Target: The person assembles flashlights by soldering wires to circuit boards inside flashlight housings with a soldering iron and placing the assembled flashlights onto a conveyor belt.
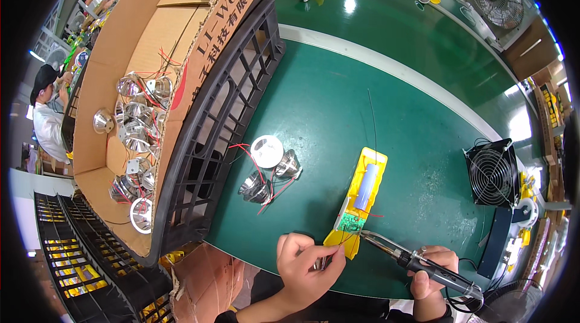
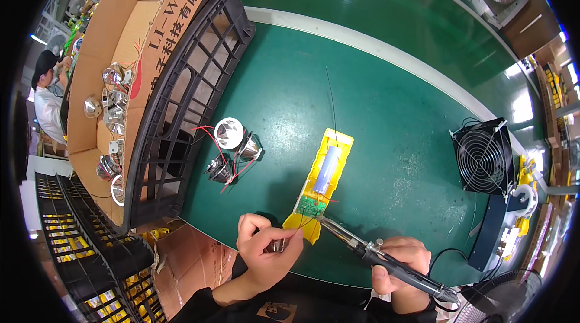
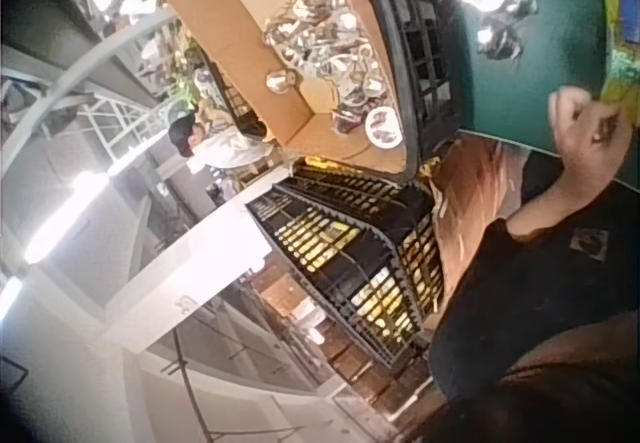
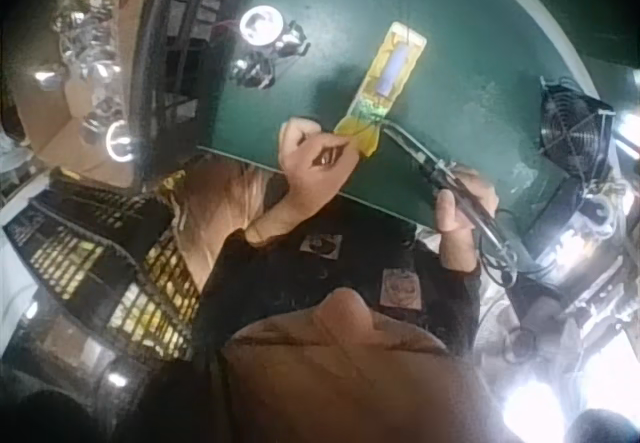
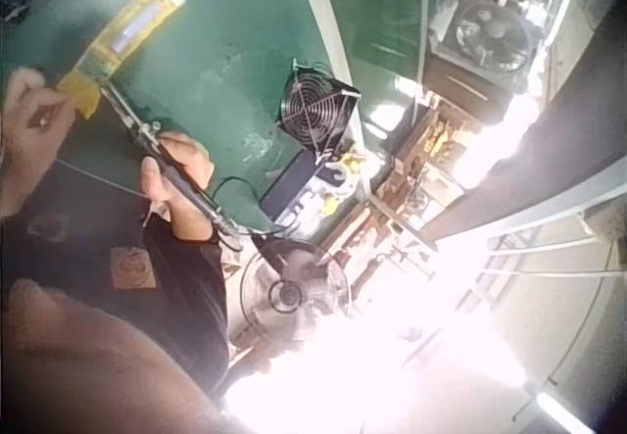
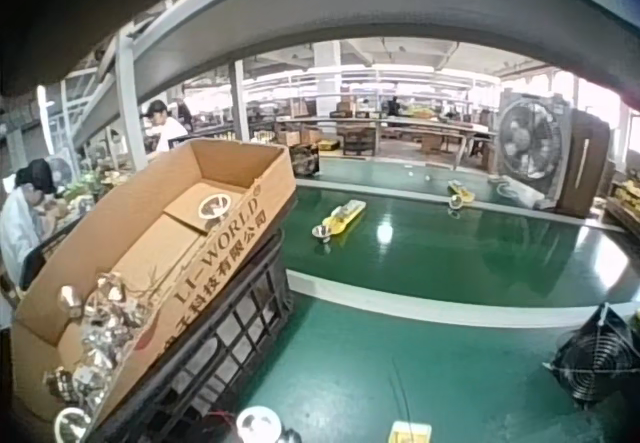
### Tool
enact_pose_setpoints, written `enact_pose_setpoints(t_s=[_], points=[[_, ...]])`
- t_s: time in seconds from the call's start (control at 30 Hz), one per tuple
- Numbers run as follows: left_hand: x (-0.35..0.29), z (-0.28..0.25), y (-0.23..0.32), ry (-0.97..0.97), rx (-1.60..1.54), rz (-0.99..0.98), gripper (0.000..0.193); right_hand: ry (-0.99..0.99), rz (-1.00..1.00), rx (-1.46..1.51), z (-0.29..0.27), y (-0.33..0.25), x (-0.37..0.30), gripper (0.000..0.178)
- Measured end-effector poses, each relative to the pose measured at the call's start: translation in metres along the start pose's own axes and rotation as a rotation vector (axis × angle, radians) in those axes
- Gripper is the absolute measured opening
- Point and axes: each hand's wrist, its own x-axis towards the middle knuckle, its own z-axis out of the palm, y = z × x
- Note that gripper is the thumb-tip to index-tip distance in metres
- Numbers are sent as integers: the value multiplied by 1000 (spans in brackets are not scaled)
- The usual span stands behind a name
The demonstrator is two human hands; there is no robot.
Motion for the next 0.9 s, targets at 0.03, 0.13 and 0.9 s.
enact_pose_setpoints(t_s=[0.03, 0.13, 0.9], points=[[0, 0, 1, -8, 14, 1, 15, -7, 16, 10, 0, 0, 0, 29], [0, 2, 0, -22, 29, -21, 14, -31, 42, 22, 1, -1, 2, 28], [2, 4, 1, -16, 34, -39, 15, -15, 102, -24, 10, -1, 7, 35]])
